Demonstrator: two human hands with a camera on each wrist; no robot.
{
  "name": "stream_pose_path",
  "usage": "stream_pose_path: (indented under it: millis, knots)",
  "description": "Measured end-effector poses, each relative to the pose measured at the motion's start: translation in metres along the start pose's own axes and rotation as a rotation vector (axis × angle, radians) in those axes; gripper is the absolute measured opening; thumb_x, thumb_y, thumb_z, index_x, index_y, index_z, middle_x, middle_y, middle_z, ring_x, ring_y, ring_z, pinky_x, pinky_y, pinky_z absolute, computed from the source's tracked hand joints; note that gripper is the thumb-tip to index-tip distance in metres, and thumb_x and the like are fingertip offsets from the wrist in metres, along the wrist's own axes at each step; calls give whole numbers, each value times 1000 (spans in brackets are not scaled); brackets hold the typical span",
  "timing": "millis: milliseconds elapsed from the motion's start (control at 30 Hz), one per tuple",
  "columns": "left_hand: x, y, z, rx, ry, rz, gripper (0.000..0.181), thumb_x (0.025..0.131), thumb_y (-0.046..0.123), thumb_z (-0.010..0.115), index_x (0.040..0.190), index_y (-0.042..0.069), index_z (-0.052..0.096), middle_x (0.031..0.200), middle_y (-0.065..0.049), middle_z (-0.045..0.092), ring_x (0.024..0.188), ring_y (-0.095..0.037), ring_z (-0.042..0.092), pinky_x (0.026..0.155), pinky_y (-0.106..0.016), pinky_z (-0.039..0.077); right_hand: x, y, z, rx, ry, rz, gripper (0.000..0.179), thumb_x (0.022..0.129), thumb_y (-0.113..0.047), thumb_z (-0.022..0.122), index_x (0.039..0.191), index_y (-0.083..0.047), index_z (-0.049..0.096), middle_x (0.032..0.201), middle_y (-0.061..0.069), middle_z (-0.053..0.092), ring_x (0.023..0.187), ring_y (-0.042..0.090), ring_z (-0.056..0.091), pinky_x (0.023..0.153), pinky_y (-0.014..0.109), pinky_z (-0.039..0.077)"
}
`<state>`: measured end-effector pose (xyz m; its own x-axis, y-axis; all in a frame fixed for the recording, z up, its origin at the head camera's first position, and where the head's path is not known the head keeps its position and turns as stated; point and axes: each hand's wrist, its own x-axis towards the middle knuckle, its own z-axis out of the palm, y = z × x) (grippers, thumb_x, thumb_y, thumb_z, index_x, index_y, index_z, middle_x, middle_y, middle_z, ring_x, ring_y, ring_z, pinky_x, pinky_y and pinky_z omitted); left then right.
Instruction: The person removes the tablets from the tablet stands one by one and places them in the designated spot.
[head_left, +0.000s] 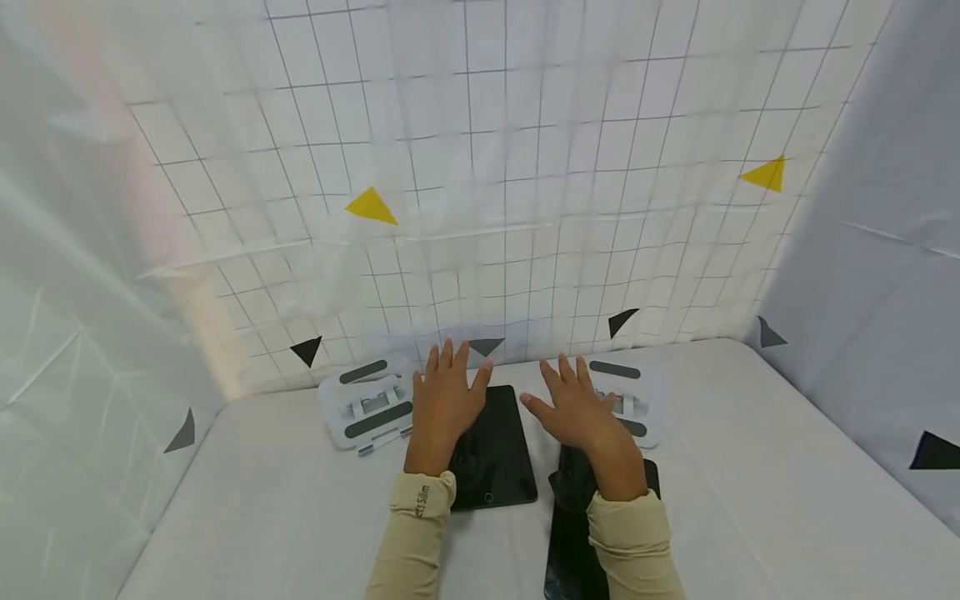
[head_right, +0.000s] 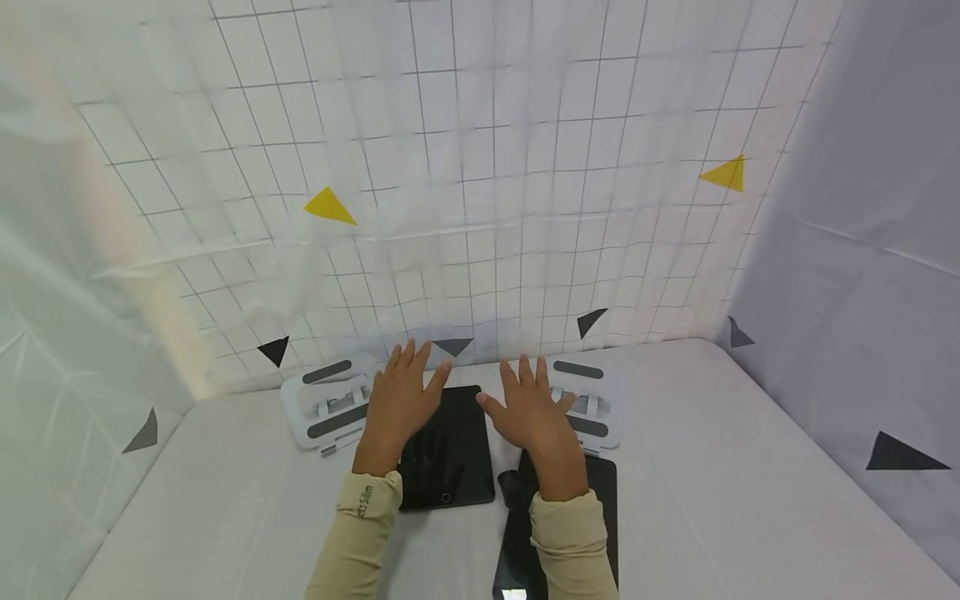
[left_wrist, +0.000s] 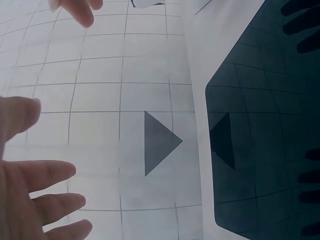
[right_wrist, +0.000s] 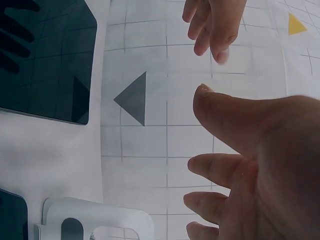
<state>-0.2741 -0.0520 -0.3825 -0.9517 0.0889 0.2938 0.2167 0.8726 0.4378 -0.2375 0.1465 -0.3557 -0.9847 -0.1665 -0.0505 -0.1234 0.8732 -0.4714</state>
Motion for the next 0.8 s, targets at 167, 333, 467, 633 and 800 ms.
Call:
stream_pose_path:
  millis: [167,333,467,633,800]
  knots:
    - [-1,0,0,4,8,12,68,110,52,47,160,7,42,165,-22,32,154,-42,23,115,-72,22,0,0,1,0,2,1,74,110,-45,50,164,-1,27,169,28,9,155,48,-4,105,86,5]
    - [-1,1,0,7,-1,9,68,110,52,47,161,7,41,166,-21,31,154,-42,22,116,-71,21,1,1,1,3,2,6,74,110,-45,51,164,-1,27,169,28,9,155,48,-5,105,86,5]
    - [0,0,1,14,-6,5,68,110,53,46,161,8,41,167,-19,30,155,-42,21,116,-71,20,1,1,1,-4,9,7,74,110,-45,52,164,0,27,169,29,10,155,49,-3,105,87,5]
    - [-1,1,1,12,-8,0,66,110,51,48,161,8,42,166,-20,31,154,-42,22,116,-71,21,0,1,2,-13,8,8,75,109,-46,52,164,0,28,169,30,10,155,50,-4,104,87,6]
    - [0,2,3,29,-23,-3,67,110,52,46,162,9,40,167,-19,29,155,-41,20,116,-71,20,0,-1,2,-5,6,31,75,110,-48,48,164,-1,27,169,30,10,155,49,-4,106,86,6]
